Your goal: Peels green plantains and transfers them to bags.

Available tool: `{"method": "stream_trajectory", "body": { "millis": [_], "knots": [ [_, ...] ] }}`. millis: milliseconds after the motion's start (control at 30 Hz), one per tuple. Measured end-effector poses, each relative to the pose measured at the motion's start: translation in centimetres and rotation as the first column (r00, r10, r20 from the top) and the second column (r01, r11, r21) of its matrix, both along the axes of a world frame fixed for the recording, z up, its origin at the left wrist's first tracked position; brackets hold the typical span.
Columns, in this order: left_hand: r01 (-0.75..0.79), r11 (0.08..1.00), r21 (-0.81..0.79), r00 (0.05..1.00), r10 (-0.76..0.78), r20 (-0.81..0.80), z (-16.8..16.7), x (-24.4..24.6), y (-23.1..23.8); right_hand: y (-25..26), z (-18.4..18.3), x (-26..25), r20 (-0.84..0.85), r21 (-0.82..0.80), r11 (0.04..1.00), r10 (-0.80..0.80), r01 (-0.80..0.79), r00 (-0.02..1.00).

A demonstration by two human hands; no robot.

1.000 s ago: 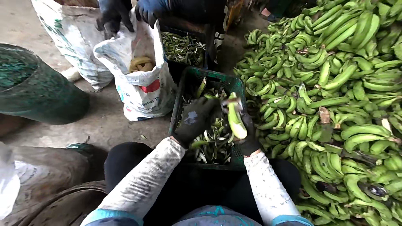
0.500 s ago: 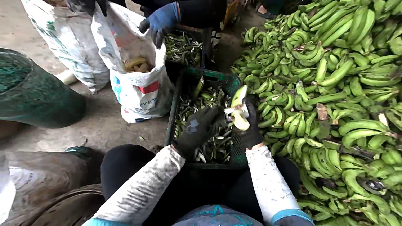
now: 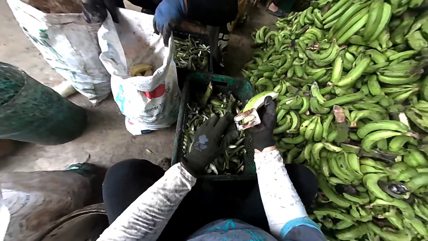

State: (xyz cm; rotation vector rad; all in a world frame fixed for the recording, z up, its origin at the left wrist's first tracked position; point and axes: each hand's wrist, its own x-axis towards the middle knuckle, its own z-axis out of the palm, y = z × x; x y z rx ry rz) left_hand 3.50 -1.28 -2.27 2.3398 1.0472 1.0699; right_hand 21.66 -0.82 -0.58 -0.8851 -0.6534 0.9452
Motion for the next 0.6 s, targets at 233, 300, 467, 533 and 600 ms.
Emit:
{"method": "stream_trajectory", "body": {
  "millis": [233,300,467,533,600],
  "knots": [
    [-0.019,0.998,-0.059,1.0,0.018,-0.021,-0.1,-0.8,1.8,-0.9,-0.3,0.8,0.171,-0.216,0.967,0.172,-0.134,0.97],
    [-0.016,0.997,-0.081,1.0,0.018,0.025,-0.5,-1.2,3.3,-1.9,0.4,1.5,0.251,-0.304,0.881,0.441,-0.363,0.861],
    [0.06,0.954,-0.292,0.996,-0.039,0.079,-1.3,-1.8,6.0,-2.8,0.8,3.2,0.395,-0.498,0.707,0.7,-0.502,0.594],
    [0.012,0.936,-0.351,0.999,0.002,0.04,-1.1,-1.4,5.8,-2.6,0.2,3.5,0.361,-0.493,0.692,0.714,-0.527,0.599],
    [-0.086,0.906,-0.414,0.995,0.097,0.006,-1.2,-1.2,6.0,-2.5,0.1,3.5,0.323,-0.502,0.665,0.738,-0.553,0.593]
  ]
}}
